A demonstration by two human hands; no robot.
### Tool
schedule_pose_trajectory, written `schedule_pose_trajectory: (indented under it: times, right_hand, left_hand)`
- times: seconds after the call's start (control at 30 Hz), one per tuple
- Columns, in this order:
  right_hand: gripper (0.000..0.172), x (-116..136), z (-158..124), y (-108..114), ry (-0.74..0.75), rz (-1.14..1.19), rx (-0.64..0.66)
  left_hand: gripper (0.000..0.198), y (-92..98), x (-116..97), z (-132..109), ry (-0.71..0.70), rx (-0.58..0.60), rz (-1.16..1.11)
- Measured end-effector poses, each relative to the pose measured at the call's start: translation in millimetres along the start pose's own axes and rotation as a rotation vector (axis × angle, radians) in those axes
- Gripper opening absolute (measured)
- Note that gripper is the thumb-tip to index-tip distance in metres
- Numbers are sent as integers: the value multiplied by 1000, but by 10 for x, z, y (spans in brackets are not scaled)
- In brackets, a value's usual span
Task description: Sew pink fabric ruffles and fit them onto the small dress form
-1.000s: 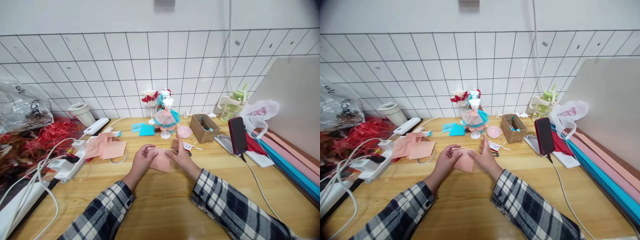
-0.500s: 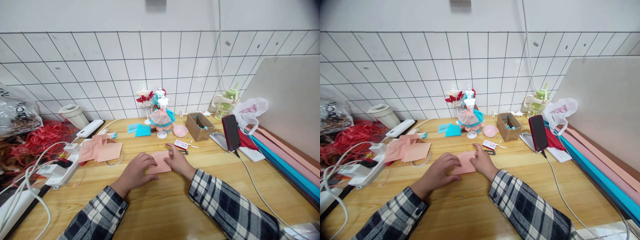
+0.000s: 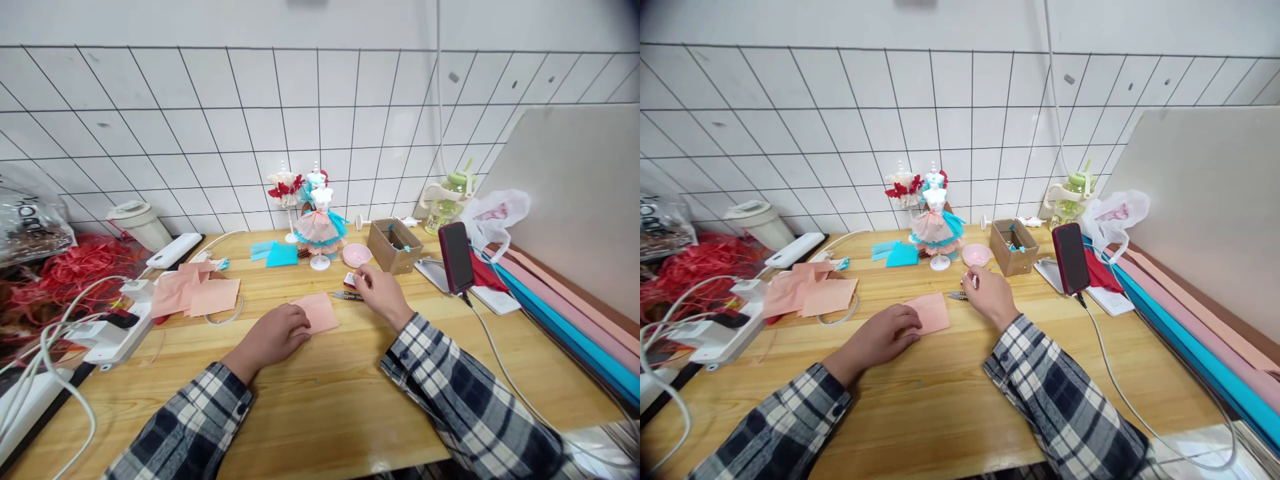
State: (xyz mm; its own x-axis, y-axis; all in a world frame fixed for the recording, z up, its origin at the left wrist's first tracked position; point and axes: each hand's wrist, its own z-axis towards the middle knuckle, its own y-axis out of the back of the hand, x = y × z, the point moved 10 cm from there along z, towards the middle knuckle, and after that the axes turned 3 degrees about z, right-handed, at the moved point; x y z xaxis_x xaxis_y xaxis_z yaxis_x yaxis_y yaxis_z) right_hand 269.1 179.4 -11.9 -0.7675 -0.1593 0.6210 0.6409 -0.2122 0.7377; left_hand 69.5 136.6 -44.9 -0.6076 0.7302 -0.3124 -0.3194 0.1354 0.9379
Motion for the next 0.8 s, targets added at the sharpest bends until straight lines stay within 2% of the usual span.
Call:
schedule_pose_trajectory:
  times: [0.1,0.2,0.27,0.33,0.43,0.5,0.63,0.73,0.8]
  right_hand:
    - [33,284,-113,-153,219,-22,104]
    - [69,607,-354,-449,502,58,310]
    - [79,650,-463,-645,547,49,438]
    - [67,614,-475,-749,526,8,465]
    - [32,562,-419,-785,508,-44,412]
    - [21,540,-387,-797,508,-46,395]
    - [20,444,-324,-824,427,9,411]
    - [20,339,-292,-834,305,79,430]
    - [28,278,-280,-830,224,116,422]
  left_hand:
    - [21,-5,12,3,0,-13,4]
    - [20,9,78,-1,29,-49,-49]
    - [18,19,130,-2,58,-66,-97]
    - [17,21,158,3,81,-66,-133]
    - [20,19,146,9,85,-57,-186]
    - [21,26,149,1,100,-66,-211]
    - [52,21,259,-30,208,-86,-153]
    - [37,14,314,-24,244,-92,-93]
    - [33,4,346,-15,265,-90,-87]
